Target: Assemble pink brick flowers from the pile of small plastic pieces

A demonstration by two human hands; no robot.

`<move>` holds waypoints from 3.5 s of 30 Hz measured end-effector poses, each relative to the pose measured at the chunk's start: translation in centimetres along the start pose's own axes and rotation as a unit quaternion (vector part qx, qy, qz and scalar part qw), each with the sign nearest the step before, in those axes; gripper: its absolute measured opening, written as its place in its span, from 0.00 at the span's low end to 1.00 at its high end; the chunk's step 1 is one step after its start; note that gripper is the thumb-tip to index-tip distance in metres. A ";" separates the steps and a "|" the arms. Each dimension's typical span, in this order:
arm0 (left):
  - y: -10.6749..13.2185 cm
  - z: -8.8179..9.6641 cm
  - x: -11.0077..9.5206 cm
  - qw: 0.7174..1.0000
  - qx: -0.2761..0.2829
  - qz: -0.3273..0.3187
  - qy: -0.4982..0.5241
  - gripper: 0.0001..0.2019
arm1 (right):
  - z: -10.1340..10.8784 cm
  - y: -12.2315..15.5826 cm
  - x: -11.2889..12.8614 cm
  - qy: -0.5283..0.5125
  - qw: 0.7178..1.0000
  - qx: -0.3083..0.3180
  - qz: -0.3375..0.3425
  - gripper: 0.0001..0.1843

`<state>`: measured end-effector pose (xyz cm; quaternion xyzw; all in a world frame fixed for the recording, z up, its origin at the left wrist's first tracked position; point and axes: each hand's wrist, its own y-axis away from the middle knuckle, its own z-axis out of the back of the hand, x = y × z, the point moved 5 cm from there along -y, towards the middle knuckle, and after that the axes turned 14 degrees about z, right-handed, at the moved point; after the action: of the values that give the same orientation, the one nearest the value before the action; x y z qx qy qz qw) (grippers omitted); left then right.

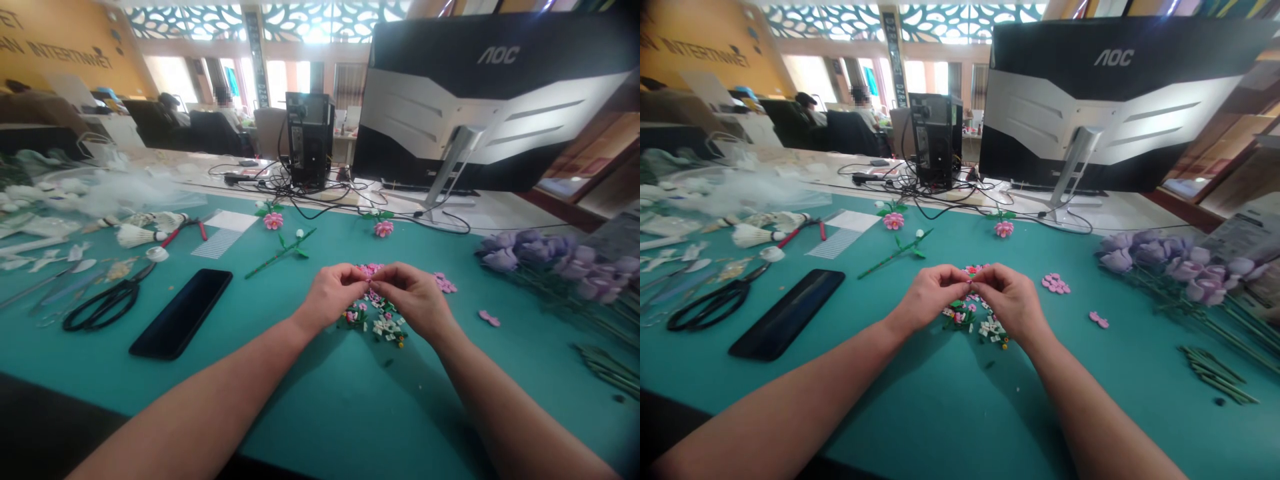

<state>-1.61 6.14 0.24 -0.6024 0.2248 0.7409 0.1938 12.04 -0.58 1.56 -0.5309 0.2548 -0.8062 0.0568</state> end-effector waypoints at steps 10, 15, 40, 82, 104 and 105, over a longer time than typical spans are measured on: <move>0.5 0.0 -0.6 0.999 -0.019 -0.010 -0.035 0.07 | 0.1 0.0 0.4 -0.015 1.000 0.000 -0.009 0.10; 0.2 -0.1 -0.1 1.000 -0.008 0.027 0.011 0.07 | -0.2 -0.1 0.0 -0.051 0.998 0.003 -0.037 0.11; -0.2 -0.8 1.1 0.968 0.064 0.179 0.165 0.05 | -0.3 0.1 2.4 0.286 0.936 0.070 0.192 0.07; -0.8 -0.8 2.0 0.977 0.065 0.173 0.108 0.02 | -1.2 0.6 0.9 0.343 0.906 0.091 0.231 0.08; -1.0 -0.7 2.2 0.976 0.058 0.182 0.103 0.03 | -1.4 0.4 0.6 0.311 0.929 0.094 0.179 0.09; -1.1 -0.6 2.1 0.975 0.057 0.185 0.110 0.03 | -1.0 0.3 0.6 0.292 0.937 0.088 0.169 0.09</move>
<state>-0.95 6.69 -2.06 -0.6163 0.3939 0.6792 0.0612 10.82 -0.65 1.59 -0.2146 0.2744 -0.9233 0.1619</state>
